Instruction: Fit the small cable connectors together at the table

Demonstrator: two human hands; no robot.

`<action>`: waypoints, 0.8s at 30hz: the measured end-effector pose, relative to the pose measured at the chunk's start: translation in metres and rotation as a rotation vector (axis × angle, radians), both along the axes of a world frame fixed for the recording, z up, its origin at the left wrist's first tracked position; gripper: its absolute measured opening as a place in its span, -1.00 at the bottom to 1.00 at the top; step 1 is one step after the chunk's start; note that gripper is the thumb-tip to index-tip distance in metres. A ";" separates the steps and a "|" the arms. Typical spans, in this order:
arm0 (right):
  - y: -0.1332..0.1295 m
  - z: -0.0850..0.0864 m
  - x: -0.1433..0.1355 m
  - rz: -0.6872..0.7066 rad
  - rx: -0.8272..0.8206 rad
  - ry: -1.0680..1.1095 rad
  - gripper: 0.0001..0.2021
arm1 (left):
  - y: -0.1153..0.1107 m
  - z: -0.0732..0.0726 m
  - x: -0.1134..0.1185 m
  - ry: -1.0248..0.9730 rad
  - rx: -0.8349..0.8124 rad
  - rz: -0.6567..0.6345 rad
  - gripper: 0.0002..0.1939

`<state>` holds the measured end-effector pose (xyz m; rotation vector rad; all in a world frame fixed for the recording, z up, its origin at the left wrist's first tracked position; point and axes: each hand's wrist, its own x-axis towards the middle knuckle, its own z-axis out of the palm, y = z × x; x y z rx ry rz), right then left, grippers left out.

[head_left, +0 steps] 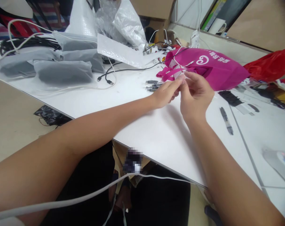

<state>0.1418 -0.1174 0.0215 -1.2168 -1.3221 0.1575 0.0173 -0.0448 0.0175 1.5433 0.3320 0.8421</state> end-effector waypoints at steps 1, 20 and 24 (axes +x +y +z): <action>-0.002 0.001 -0.001 -0.003 0.000 0.007 -0.65 | 0.002 -0.002 0.001 0.011 0.041 0.014 -0.19; -0.002 0.003 -0.006 0.076 -0.034 -0.004 -0.81 | 0.005 -0.002 -0.002 0.096 0.081 0.127 0.01; -0.001 0.001 -0.005 0.085 -0.029 -0.009 -0.79 | 0.008 -0.003 -0.003 0.084 0.060 0.086 0.00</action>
